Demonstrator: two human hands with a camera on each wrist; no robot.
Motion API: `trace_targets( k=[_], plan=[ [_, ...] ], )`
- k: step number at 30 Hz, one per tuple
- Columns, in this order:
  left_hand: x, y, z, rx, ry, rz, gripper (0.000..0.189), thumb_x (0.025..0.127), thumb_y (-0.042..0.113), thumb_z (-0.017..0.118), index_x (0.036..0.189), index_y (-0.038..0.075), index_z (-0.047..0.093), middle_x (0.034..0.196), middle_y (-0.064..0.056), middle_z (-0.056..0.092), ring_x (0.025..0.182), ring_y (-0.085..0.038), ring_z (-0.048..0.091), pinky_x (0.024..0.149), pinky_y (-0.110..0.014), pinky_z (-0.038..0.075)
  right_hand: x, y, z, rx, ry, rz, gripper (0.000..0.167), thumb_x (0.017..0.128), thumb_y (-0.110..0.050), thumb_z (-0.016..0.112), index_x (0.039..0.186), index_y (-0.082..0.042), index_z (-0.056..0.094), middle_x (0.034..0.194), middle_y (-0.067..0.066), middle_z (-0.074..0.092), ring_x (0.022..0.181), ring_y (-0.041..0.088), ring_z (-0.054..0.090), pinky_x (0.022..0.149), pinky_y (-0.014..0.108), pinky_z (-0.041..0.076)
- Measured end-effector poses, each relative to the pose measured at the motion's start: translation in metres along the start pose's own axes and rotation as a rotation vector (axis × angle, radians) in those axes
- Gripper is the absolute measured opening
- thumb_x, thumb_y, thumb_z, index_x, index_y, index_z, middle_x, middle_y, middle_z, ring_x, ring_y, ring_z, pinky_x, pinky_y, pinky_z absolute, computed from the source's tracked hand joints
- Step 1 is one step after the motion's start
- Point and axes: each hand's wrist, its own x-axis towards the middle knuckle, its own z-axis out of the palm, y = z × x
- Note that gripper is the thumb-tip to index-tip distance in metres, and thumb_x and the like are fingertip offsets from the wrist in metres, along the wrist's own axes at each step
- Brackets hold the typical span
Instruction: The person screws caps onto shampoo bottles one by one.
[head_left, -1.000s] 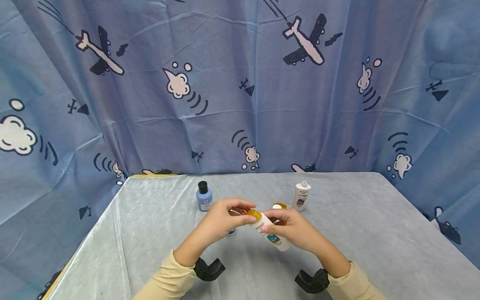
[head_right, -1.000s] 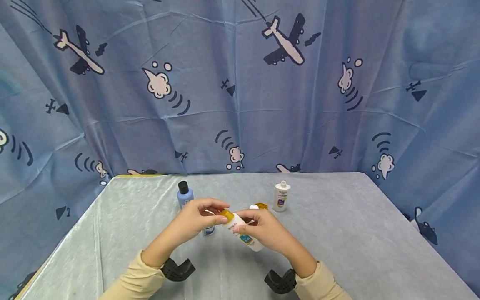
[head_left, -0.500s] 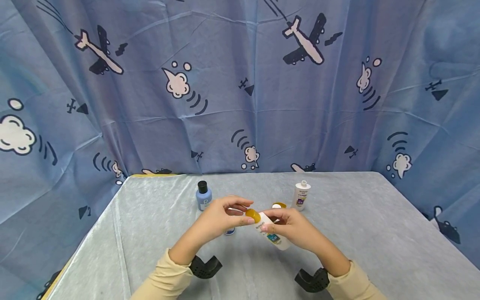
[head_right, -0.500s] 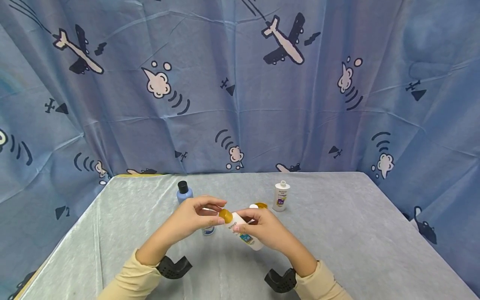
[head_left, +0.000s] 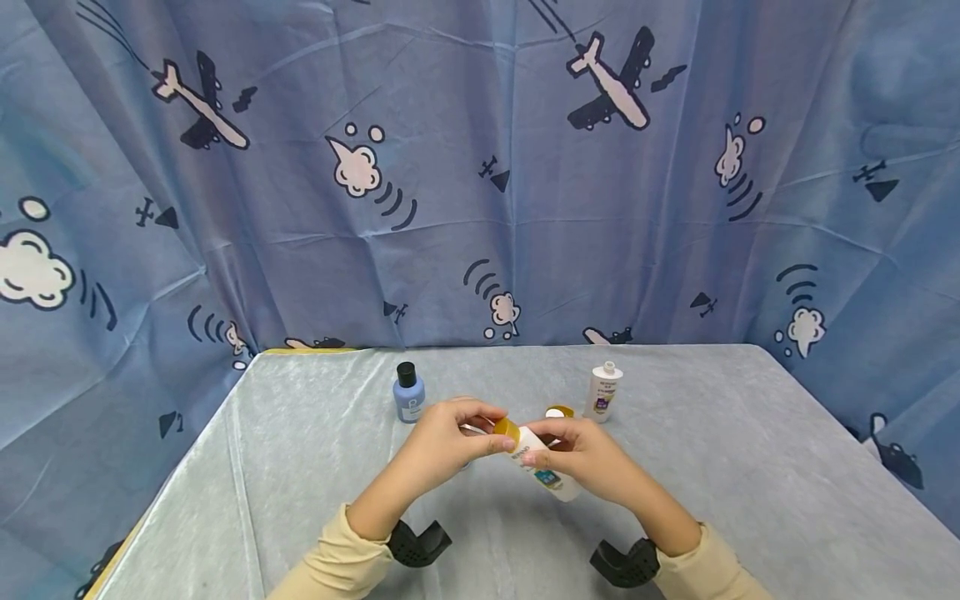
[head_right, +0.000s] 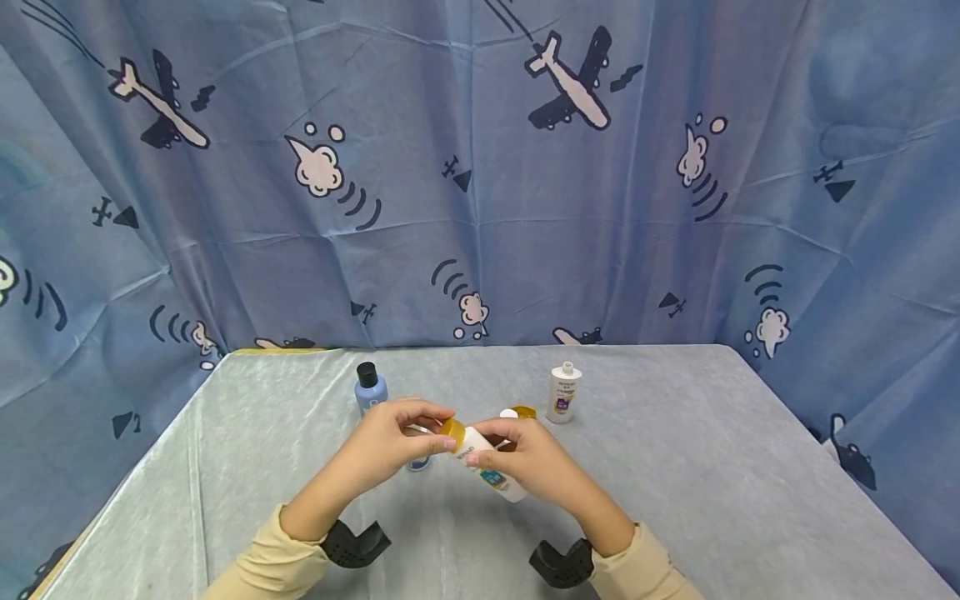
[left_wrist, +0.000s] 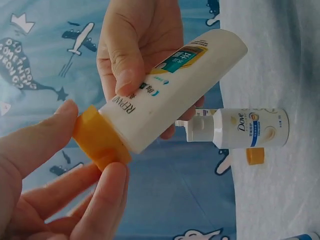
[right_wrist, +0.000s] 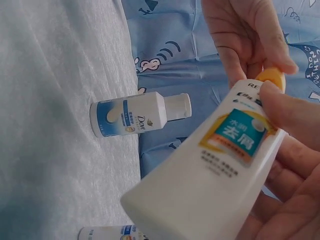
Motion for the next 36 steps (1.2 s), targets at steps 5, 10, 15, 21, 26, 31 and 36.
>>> trace_targets(
  k=[5, 10, 15, 21, 26, 31, 36],
  plan=[
    [0.000, -0.003, -0.002, -0.095, -0.085, 0.051, 0.038, 0.086, 0.016, 0.078, 0.121, 0.003, 0.070, 0.120, -0.013, 0.069, 0.104, -0.026, 0.070, 0.081, -0.020, 0.058, 0.000, -0.001, -0.001, 0.005, -0.006, 0.001, 0.036, 0.093, -0.017, 0.070, 0.117, 0.009, 0.067, 0.102, 0.022, 0.068, 0.083, 0.003, 0.065, 0.074, 0.024, 0.059],
    [0.001, -0.002, -0.008, -0.153, -0.133, 0.036, 0.043, 0.088, 0.015, 0.076, 0.128, 0.003, 0.065, 0.128, -0.015, 0.066, 0.115, -0.029, 0.066, 0.088, -0.023, 0.058, 0.000, -0.003, 0.000, 0.010, -0.007, 0.008, 0.037, 0.092, -0.018, 0.071, 0.117, 0.008, 0.067, 0.100, 0.020, 0.068, 0.083, 0.004, 0.065, 0.074, 0.024, 0.059],
    [0.002, -0.002, -0.010, -0.101, -0.115, 0.029, 0.034, 0.087, 0.018, 0.077, 0.118, 0.005, 0.071, 0.113, -0.011, 0.072, 0.100, -0.017, 0.067, 0.080, -0.021, 0.057, 0.000, -0.002, -0.001, 0.022, -0.011, -0.002, 0.035, 0.092, -0.017, 0.071, 0.117, 0.008, 0.067, 0.100, 0.021, 0.068, 0.083, 0.004, 0.065, 0.074, 0.025, 0.059],
    [0.002, -0.003, -0.010, -0.056, -0.131, 0.073, 0.027, 0.089, 0.015, 0.075, 0.114, 0.006, 0.073, 0.111, -0.009, 0.072, 0.099, -0.016, 0.066, 0.078, -0.019, 0.056, 0.000, -0.002, -0.001, 0.029, -0.018, -0.011, 0.033, 0.092, -0.015, 0.071, 0.115, 0.009, 0.067, 0.099, 0.022, 0.069, 0.082, 0.004, 0.065, 0.073, 0.025, 0.059],
    [0.001, -0.004, -0.011, -0.051, -0.158, 0.117, 0.025, 0.092, 0.010, 0.070, 0.116, 0.005, 0.071, 0.116, -0.011, 0.070, 0.106, -0.022, 0.066, 0.085, -0.017, 0.055, 0.000, -0.002, -0.002, 0.033, -0.032, -0.001, 0.034, 0.092, -0.015, 0.070, 0.117, 0.008, 0.067, 0.100, 0.022, 0.070, 0.082, 0.004, 0.064, 0.073, 0.025, 0.058],
    [0.001, -0.005, -0.012, -0.081, -0.176, 0.143, 0.025, 0.093, 0.007, 0.068, 0.118, 0.003, 0.070, 0.121, -0.014, 0.068, 0.110, -0.026, 0.066, 0.089, -0.020, 0.055, 0.000, -0.003, -0.003, 0.044, -0.048, 0.002, 0.036, 0.093, -0.016, 0.069, 0.119, 0.009, 0.066, 0.101, 0.023, 0.070, 0.083, 0.004, 0.064, 0.074, 0.025, 0.058],
    [0.001, -0.004, -0.012, -0.090, -0.168, 0.135, 0.031, 0.092, 0.015, 0.072, 0.121, 0.005, 0.069, 0.122, -0.012, 0.069, 0.109, -0.023, 0.066, 0.088, -0.021, 0.056, -0.001, -0.003, -0.003, 0.042, -0.028, 0.011, 0.037, 0.092, -0.016, 0.071, 0.119, 0.009, 0.066, 0.099, 0.022, 0.070, 0.081, 0.004, 0.065, 0.071, 0.026, 0.058]
  ],
)
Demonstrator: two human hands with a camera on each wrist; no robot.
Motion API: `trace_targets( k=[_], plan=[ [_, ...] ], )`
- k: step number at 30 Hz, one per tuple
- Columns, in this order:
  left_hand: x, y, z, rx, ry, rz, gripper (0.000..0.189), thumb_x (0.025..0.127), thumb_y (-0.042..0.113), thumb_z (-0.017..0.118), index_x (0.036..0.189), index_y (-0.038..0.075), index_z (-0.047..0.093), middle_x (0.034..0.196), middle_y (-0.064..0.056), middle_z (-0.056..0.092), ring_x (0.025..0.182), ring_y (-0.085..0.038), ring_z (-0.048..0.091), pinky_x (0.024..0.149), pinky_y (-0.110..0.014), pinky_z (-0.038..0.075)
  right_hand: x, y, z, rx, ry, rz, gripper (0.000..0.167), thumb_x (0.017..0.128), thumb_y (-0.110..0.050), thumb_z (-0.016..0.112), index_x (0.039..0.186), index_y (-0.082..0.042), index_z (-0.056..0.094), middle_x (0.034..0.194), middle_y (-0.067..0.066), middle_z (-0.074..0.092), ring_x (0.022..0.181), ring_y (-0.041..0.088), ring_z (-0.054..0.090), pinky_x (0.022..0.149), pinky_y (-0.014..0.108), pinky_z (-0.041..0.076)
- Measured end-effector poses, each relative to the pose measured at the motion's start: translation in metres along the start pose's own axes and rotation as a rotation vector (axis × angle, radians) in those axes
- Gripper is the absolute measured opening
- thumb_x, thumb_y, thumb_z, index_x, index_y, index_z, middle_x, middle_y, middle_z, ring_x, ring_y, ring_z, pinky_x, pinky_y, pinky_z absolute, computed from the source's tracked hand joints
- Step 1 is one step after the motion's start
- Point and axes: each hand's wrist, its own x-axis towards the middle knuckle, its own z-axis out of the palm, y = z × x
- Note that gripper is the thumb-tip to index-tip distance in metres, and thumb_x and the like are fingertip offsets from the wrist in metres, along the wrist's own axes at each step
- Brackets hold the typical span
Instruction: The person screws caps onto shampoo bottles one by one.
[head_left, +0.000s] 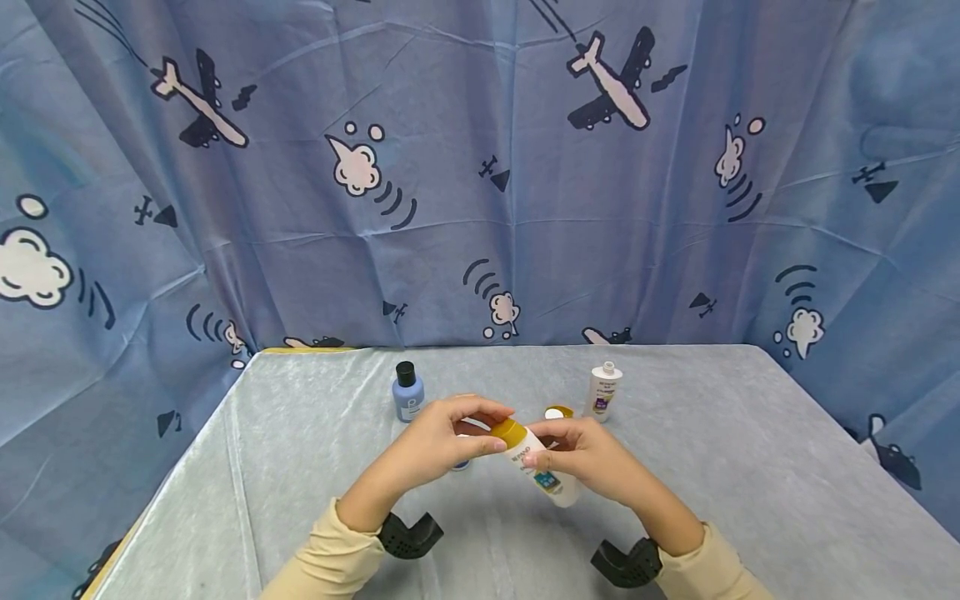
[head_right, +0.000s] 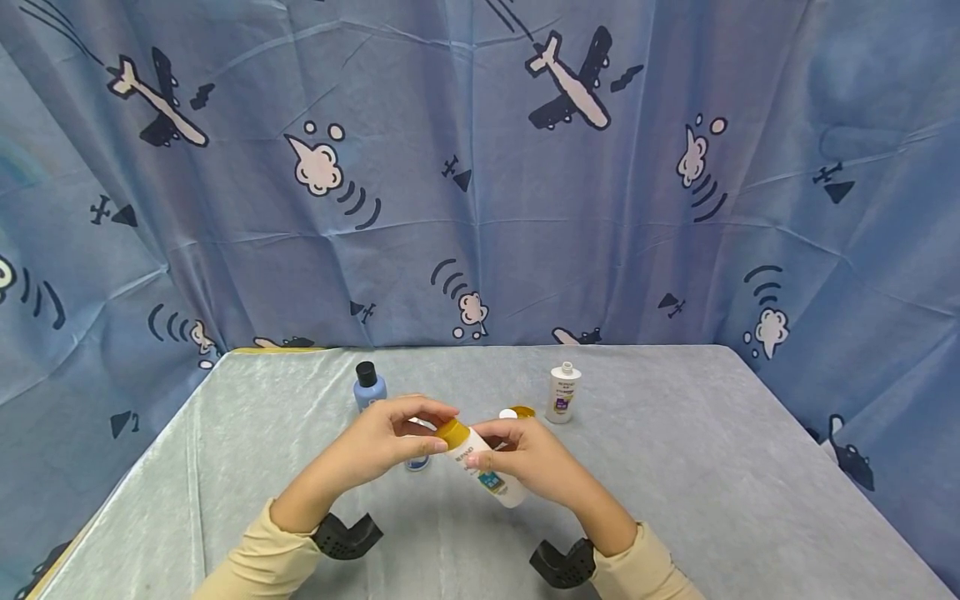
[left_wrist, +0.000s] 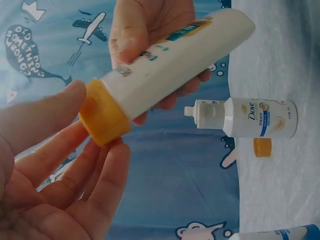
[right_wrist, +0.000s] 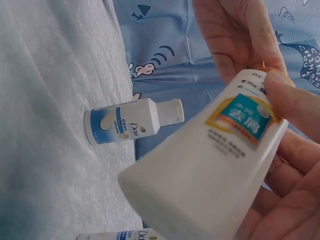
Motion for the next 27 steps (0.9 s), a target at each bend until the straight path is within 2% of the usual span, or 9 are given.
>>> trace_targets(
  k=[12, 22, 25, 27],
  plan=[
    [-0.0002, 0.0012, 0.0059, 0.065, 0.031, 0.081, 0.024, 0.092, 0.010, 0.069, 0.115, 0.004, 0.071, 0.111, -0.010, 0.072, 0.100, -0.018, 0.066, 0.085, -0.023, 0.057, -0.0013, -0.0017, -0.0015, 0.085, -0.009, 0.054, 0.040, 0.089, -0.016, 0.074, 0.119, 0.010, 0.066, 0.101, 0.023, 0.071, 0.083, 0.007, 0.067, 0.073, 0.027, 0.058],
    [-0.0006, -0.0007, 0.0054, 0.087, 0.006, 0.137, 0.021, 0.093, 0.007, 0.066, 0.114, 0.003, 0.070, 0.112, -0.011, 0.071, 0.102, -0.021, 0.067, 0.088, -0.024, 0.057, -0.0005, -0.0009, -0.0025, 0.124, -0.060, 0.074, 0.042, 0.091, -0.017, 0.072, 0.120, 0.012, 0.064, 0.106, 0.025, 0.071, 0.087, 0.008, 0.067, 0.078, 0.028, 0.057],
    [-0.0009, -0.0005, 0.0049, 0.091, -0.013, 0.164, 0.021, 0.093, 0.005, 0.065, 0.114, 0.003, 0.069, 0.112, -0.012, 0.070, 0.103, -0.021, 0.067, 0.090, -0.024, 0.056, -0.0003, -0.0009, -0.0034, 0.144, -0.085, 0.077, 0.043, 0.092, -0.018, 0.071, 0.121, 0.013, 0.064, 0.105, 0.020, 0.072, 0.088, 0.008, 0.067, 0.079, 0.028, 0.057],
    [-0.0011, -0.0003, 0.0043, 0.094, -0.024, 0.180, 0.021, 0.093, 0.003, 0.065, 0.114, 0.002, 0.069, 0.113, -0.012, 0.070, 0.104, -0.021, 0.067, 0.092, -0.025, 0.056, 0.0000, -0.0003, -0.0043, 0.168, -0.108, 0.082, 0.044, 0.093, -0.018, 0.070, 0.122, 0.014, 0.062, 0.103, 0.011, 0.074, 0.088, 0.008, 0.067, 0.080, 0.027, 0.057]
  ],
)
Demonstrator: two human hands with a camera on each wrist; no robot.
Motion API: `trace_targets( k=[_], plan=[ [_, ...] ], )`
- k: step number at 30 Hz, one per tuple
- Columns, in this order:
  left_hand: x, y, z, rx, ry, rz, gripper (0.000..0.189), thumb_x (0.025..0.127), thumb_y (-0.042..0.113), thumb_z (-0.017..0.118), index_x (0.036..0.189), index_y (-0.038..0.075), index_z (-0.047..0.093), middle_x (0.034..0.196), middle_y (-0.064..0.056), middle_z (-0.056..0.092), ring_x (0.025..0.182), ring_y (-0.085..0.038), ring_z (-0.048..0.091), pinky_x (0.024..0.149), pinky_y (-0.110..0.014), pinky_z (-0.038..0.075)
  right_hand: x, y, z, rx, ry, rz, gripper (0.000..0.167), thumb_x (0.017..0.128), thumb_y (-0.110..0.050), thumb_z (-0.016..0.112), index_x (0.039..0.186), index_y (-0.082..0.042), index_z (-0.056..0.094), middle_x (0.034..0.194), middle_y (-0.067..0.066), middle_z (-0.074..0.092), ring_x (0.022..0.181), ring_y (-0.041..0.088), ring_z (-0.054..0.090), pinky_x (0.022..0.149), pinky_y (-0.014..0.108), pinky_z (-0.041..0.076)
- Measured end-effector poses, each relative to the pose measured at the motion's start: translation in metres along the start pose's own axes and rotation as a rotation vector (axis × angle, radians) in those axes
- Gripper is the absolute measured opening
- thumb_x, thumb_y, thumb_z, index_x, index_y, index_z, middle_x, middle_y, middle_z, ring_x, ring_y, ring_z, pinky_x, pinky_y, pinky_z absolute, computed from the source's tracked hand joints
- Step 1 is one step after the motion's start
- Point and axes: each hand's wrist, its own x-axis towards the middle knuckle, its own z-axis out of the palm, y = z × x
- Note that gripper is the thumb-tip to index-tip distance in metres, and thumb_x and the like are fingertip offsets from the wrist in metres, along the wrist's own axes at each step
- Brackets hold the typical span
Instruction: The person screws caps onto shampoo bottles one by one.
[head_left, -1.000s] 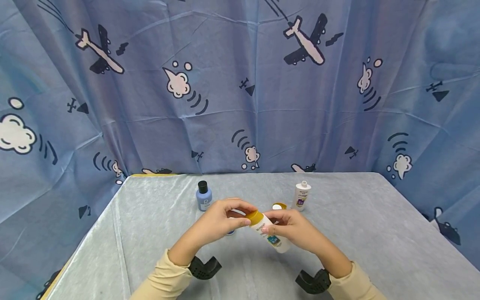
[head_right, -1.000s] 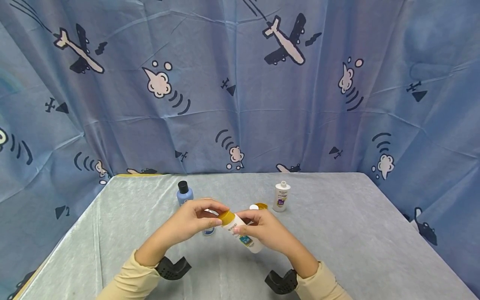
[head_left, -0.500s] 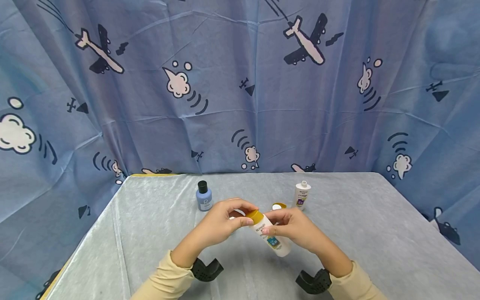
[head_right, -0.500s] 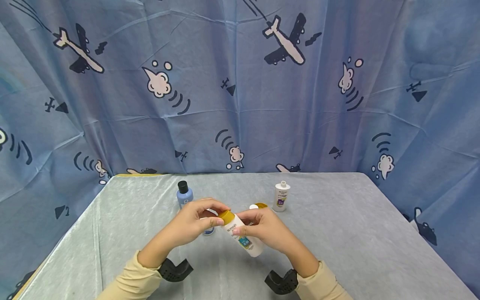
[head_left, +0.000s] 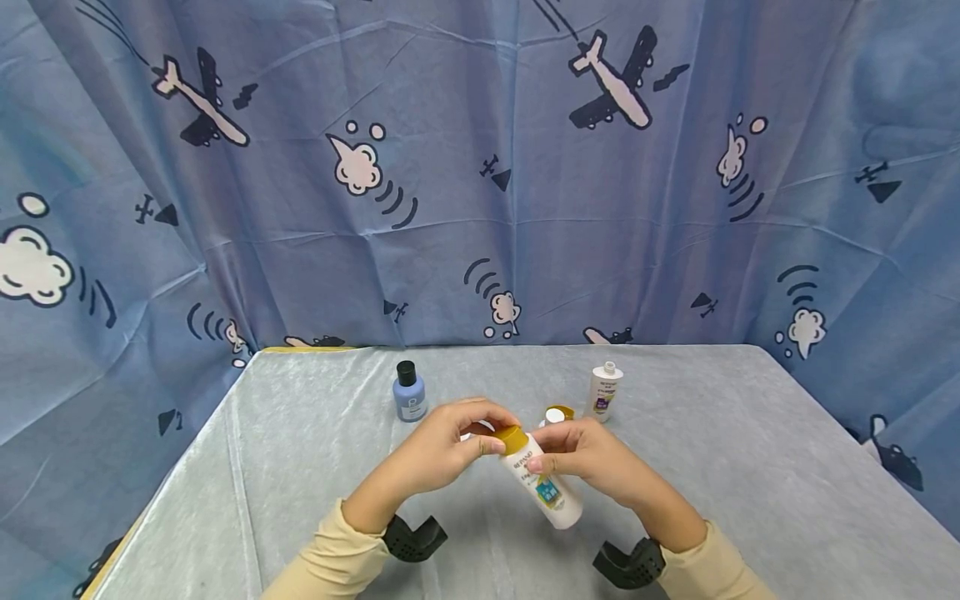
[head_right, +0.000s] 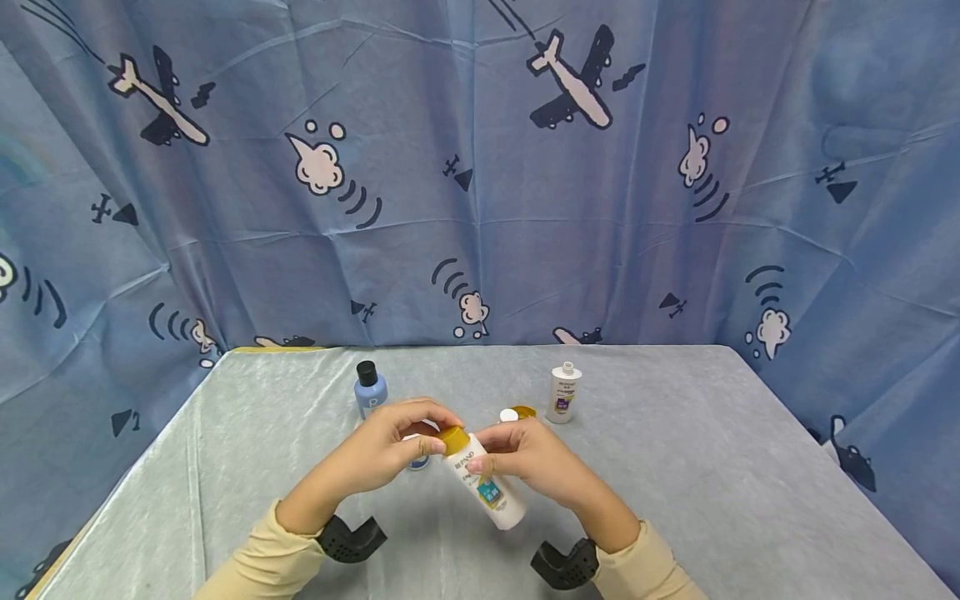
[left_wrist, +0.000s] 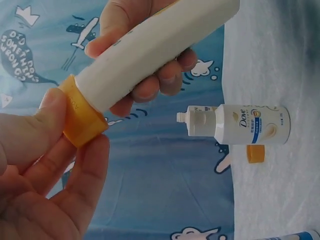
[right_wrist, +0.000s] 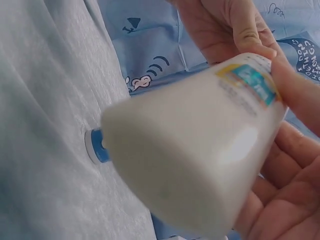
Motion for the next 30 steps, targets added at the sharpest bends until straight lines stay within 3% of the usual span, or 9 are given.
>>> trace_targets(
  k=[4, 6, 8, 11, 15, 22, 30],
  plan=[
    [0.000, 0.000, -0.001, -0.021, -0.010, 0.013, 0.023, 0.092, 0.002, 0.064, 0.115, 0.002, 0.069, 0.113, -0.013, 0.070, 0.103, -0.019, 0.068, 0.093, -0.026, 0.056, 0.000, 0.001, -0.001, 0.053, -0.034, 0.003, 0.047, 0.094, -0.017, 0.069, 0.124, 0.017, 0.058, 0.098, -0.006, 0.074, 0.089, 0.006, 0.067, 0.081, 0.026, 0.056],
    [0.000, 0.000, -0.001, -0.043, 0.009, -0.020, 0.024, 0.092, 0.004, 0.066, 0.116, 0.003, 0.070, 0.116, -0.013, 0.070, 0.104, -0.020, 0.068, 0.092, -0.026, 0.056, -0.001, 0.000, 0.000, 0.043, -0.006, -0.001, 0.047, 0.093, -0.017, 0.069, 0.124, 0.017, 0.059, 0.100, -0.002, 0.074, 0.089, 0.007, 0.067, 0.081, 0.027, 0.057],
    [0.000, 0.002, -0.002, -0.061, 0.050, -0.093, 0.027, 0.092, 0.010, 0.070, 0.118, 0.005, 0.071, 0.119, -0.011, 0.070, 0.104, -0.020, 0.068, 0.090, -0.025, 0.057, -0.001, 0.000, 0.002, -0.008, 0.065, -0.003, 0.045, 0.091, -0.019, 0.072, 0.122, 0.013, 0.063, 0.101, 0.006, 0.074, 0.087, 0.009, 0.068, 0.078, 0.028, 0.058],
    [0.001, 0.005, -0.001, -0.083, 0.154, -0.263, 0.036, 0.086, 0.023, 0.079, 0.118, 0.010, 0.072, 0.116, -0.008, 0.071, 0.099, -0.018, 0.070, 0.081, -0.024, 0.059, 0.000, -0.002, 0.009, -0.110, 0.224, -0.009, 0.042, 0.087, -0.022, 0.077, 0.118, 0.005, 0.069, 0.106, 0.017, 0.072, 0.082, 0.012, 0.070, 0.073, 0.028, 0.059],
    [0.003, 0.007, 0.003, -0.104, 0.262, -0.419, 0.042, 0.078, 0.032, 0.085, 0.113, 0.013, 0.074, 0.101, -0.003, 0.075, 0.088, -0.012, 0.071, 0.074, -0.024, 0.058, 0.000, -0.005, 0.020, -0.220, 0.389, -0.072, 0.037, 0.082, -0.021, 0.081, 0.112, 0.000, 0.074, 0.103, 0.017, 0.074, 0.077, 0.013, 0.072, 0.065, 0.026, 0.060],
    [0.005, 0.006, 0.011, -0.154, 0.342, -0.430, 0.037, 0.077, 0.030, 0.086, 0.103, 0.008, 0.073, 0.096, -0.004, 0.076, 0.085, -0.011, 0.069, 0.073, -0.025, 0.057, 0.001, -0.007, 0.032, -0.394, 0.529, -0.191, 0.028, 0.079, -0.016, 0.083, 0.105, -0.005, 0.077, 0.093, 0.007, 0.076, 0.080, 0.011, 0.071, 0.068, 0.022, 0.059],
    [0.005, 0.002, 0.014, -0.178, 0.337, -0.408, 0.032, 0.079, 0.032, 0.084, 0.099, 0.009, 0.073, 0.096, -0.004, 0.075, 0.084, -0.010, 0.069, 0.072, -0.024, 0.057, 0.002, -0.004, 0.033, -0.445, 0.552, -0.218, 0.027, 0.079, -0.015, 0.084, 0.103, -0.005, 0.078, 0.091, 0.004, 0.076, 0.079, 0.005, 0.068, 0.072, 0.026, 0.060]
  ],
)
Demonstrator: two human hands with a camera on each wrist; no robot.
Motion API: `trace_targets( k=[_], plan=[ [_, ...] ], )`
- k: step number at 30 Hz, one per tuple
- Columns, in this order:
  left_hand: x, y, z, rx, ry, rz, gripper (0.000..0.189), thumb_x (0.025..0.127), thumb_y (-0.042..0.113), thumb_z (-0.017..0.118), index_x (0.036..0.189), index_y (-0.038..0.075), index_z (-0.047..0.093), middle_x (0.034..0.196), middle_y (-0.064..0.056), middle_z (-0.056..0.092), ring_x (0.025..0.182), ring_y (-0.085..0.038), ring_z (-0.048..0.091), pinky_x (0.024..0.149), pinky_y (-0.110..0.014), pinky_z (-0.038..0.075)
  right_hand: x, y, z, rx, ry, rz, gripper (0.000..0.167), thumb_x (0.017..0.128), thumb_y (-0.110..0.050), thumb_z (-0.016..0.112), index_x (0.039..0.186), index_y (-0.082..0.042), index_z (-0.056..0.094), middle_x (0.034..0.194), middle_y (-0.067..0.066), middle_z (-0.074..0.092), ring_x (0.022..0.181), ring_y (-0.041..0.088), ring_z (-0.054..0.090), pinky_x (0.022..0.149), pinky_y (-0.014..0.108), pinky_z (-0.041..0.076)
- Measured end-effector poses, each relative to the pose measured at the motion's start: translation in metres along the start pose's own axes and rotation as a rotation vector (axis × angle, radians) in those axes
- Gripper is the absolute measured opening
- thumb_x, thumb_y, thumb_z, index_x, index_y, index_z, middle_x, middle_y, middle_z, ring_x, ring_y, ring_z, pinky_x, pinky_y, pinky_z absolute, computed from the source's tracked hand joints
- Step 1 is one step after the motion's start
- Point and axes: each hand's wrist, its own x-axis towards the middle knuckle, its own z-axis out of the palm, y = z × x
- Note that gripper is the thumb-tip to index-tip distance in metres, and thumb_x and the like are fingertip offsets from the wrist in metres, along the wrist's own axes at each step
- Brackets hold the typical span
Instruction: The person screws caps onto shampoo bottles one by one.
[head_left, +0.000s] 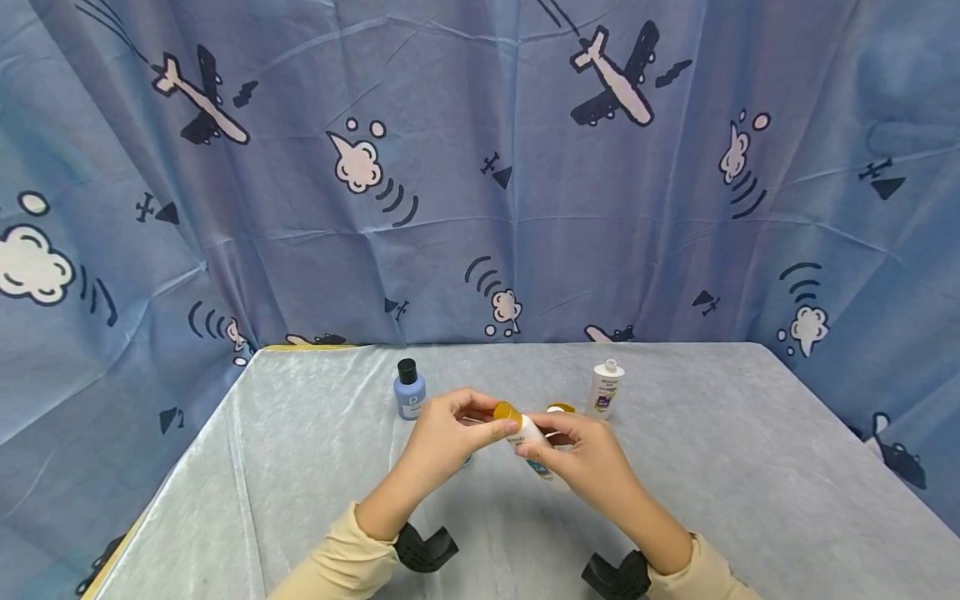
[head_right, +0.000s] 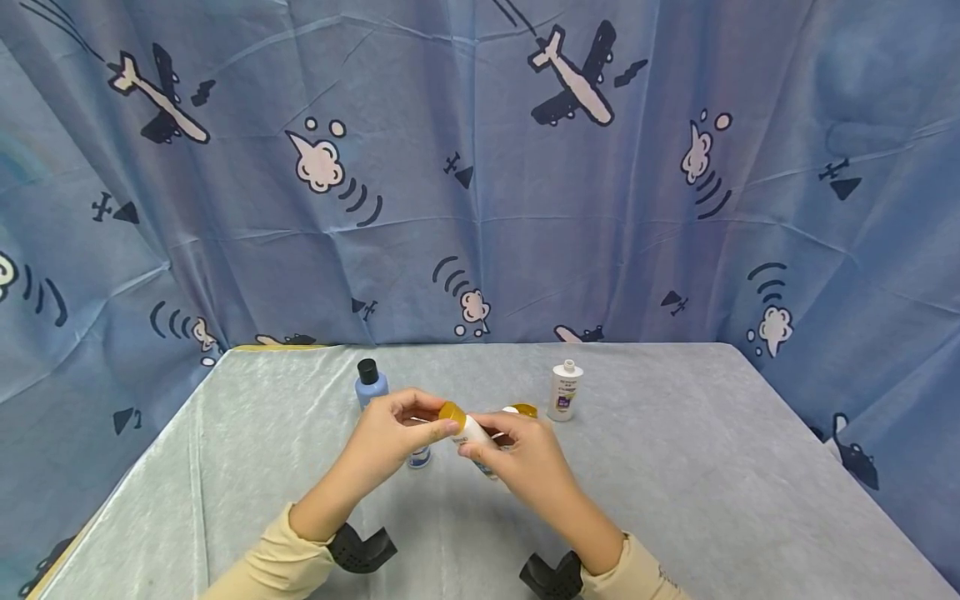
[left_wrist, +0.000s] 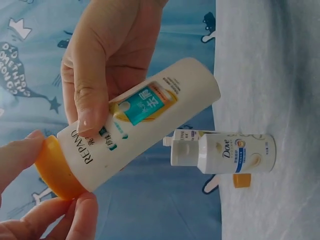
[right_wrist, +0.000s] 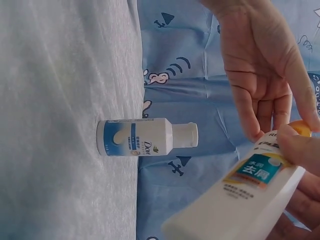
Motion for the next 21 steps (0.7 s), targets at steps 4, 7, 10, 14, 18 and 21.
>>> trace_targets(
  k=[4, 7, 10, 14, 18, 21],
  plan=[
    [-0.001, -0.001, 0.000, -0.035, -0.015, 0.009, 0.031, 0.080, 0.029, 0.084, 0.101, 0.007, 0.074, 0.097, -0.007, 0.076, 0.083, -0.010, 0.071, 0.072, -0.023, 0.058, 0.000, 0.000, 0.000, 0.008, -0.011, 0.014, 0.027, 0.079, -0.015, 0.083, 0.103, -0.005, 0.077, 0.092, 0.004, 0.076, 0.079, 0.005, 0.068, 0.072, 0.024, 0.060],
    [-0.001, -0.001, 0.000, -0.039, -0.026, 0.023, 0.031, 0.081, 0.027, 0.083, 0.101, 0.005, 0.074, 0.097, -0.009, 0.076, 0.082, -0.010, 0.071, 0.072, -0.023, 0.058, 0.001, -0.001, -0.002, 0.047, -0.038, 0.039, 0.028, 0.080, -0.016, 0.082, 0.104, -0.003, 0.077, 0.094, 0.007, 0.076, 0.078, 0.005, 0.068, 0.069, 0.023, 0.059],
    [-0.001, 0.000, -0.001, -0.038, -0.047, 0.036, 0.031, 0.082, 0.025, 0.083, 0.103, 0.004, 0.074, 0.097, -0.010, 0.075, 0.082, -0.011, 0.071, 0.073, -0.024, 0.059, 0.001, -0.002, -0.006, 0.127, -0.094, 0.081, 0.030, 0.082, -0.017, 0.081, 0.107, 0.000, 0.075, 0.097, 0.013, 0.075, 0.075, 0.005, 0.069, 0.066, 0.023, 0.059],
    [0.000, -0.001, -0.004, -0.024, -0.084, 0.067, 0.030, 0.082, 0.023, 0.082, 0.105, 0.004, 0.074, 0.100, -0.011, 0.075, 0.086, -0.013, 0.072, 0.074, -0.023, 0.059, 0.003, 0.000, -0.012, 0.224, -0.188, 0.113, 0.033, 0.085, -0.016, 0.078, 0.111, 0.004, 0.073, 0.100, 0.019, 0.073, 0.075, 0.006, 0.070, 0.067, 0.026, 0.060],
    [-0.001, 0.000, -0.007, -0.019, -0.136, 0.134, 0.028, 0.083, 0.019, 0.081, 0.107, 0.005, 0.074, 0.104, -0.011, 0.074, 0.090, -0.012, 0.071, 0.077, -0.024, 0.059, 0.004, 0.004, -0.016, 0.265, -0.259, 0.126, 0.032, 0.087, -0.017, 0.077, 0.112, 0.004, 0.072, 0.100, 0.017, 0.073, 0.078, 0.006, 0.070, 0.070, 0.028, 0.061],
    [-0.001, 0.001, -0.010, -0.032, -0.182, 0.195, 0.027, 0.084, 0.014, 0.079, 0.109, 0.003, 0.073, 0.108, -0.013, 0.073, 0.092, -0.013, 0.070, 0.080, -0.026, 0.060, 0.006, 0.005, -0.019, 0.296, -0.302, 0.116, 0.032, 0.087, -0.016, 0.076, 0.111, 0.005, 0.072, 0.096, 0.015, 0.073, 0.080, 0.005, 0.068, 0.071, 0.028, 0.060]
  ],
)
